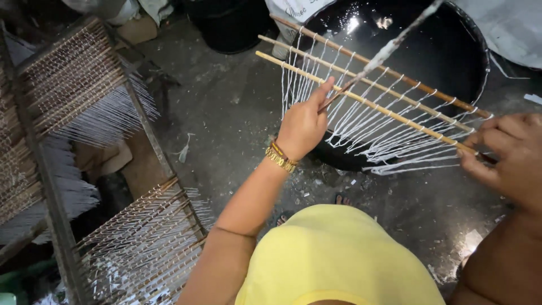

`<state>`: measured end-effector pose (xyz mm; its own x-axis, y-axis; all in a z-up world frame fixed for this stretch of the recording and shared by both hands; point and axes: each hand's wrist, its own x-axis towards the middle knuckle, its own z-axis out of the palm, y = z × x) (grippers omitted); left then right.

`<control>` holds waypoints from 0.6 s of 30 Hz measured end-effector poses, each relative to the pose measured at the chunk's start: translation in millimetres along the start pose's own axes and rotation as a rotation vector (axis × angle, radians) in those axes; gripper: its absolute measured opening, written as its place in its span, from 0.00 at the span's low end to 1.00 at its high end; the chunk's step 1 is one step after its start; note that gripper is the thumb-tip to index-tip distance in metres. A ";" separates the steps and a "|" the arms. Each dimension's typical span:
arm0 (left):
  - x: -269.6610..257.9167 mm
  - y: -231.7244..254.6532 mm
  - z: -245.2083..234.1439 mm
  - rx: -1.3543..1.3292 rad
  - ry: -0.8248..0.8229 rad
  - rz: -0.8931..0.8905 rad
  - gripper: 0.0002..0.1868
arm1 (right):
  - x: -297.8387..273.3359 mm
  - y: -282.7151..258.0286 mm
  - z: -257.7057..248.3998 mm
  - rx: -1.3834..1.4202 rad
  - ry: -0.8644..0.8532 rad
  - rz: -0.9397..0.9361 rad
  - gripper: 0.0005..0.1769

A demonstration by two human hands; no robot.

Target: Dipping multiple candle wicks attached to wooden frames into a large vat of liquid wax or primer.

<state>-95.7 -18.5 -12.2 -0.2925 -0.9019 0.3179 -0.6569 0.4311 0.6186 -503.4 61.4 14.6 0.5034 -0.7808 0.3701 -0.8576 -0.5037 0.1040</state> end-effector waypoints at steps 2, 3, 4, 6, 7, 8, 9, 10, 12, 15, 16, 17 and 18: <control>10.0 3.7 5.5 0.015 -0.070 -0.009 0.35 | -0.2 9.0 -0.2 0.024 -0.016 0.001 0.10; 16.4 10.1 0.8 0.010 -0.077 -0.002 0.35 | 1.3 13.2 1.5 0.019 -0.019 0.010 0.10; 22.4 17.0 -2.1 -0.028 -0.108 -0.081 0.37 | -0.5 16.8 3.5 -0.026 -0.016 0.055 0.10; 31.0 23.5 -1.4 -0.067 -0.153 -0.148 0.40 | 3.9 30.1 5.1 -0.076 -0.013 0.116 0.12; 32.7 22.7 1.3 -0.109 -0.099 -0.072 0.38 | 10.2 38.9 4.4 -0.054 -0.034 0.086 0.10; 31.3 21.1 3.5 -0.154 -0.047 0.001 0.37 | 15.3 45.4 4.0 -0.030 -0.057 0.056 0.08; 27.8 21.0 6.2 -0.158 -0.059 0.010 0.37 | 19.7 53.8 4.9 -0.034 -0.060 0.071 0.08; 27.1 20.9 8.8 -0.191 -0.044 0.002 0.35 | 28.4 66.7 7.3 -0.010 -0.104 0.097 0.10; 25.5 23.6 9.1 -0.224 -0.029 -0.008 0.32 | 40.0 100.4 20.7 0.016 -0.146 0.122 0.14; 11.3 20.8 3.7 -0.227 -0.044 -0.191 0.27 | 48.0 169.8 63.3 -0.033 -0.177 0.152 0.10; 6.7 15.1 3.9 -0.188 -0.027 -0.273 0.29 | 54.2 204.7 84.8 -0.013 -0.069 0.102 0.04; 1.3 9.6 3.3 -0.150 -0.012 -0.355 0.31 | 62.0 238.3 106.6 0.011 0.040 0.054 0.02; -15.3 -5.2 2.7 -0.145 0.010 -0.374 0.31 | 66.4 273.3 132.4 0.021 0.043 0.026 0.02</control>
<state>-89.7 -7.0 -22.2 -0.0440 -0.9973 0.0583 -0.6119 0.0731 0.7876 -690.4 -177.1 -54.6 0.4757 -0.7775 0.4115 -0.8677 -0.4914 0.0747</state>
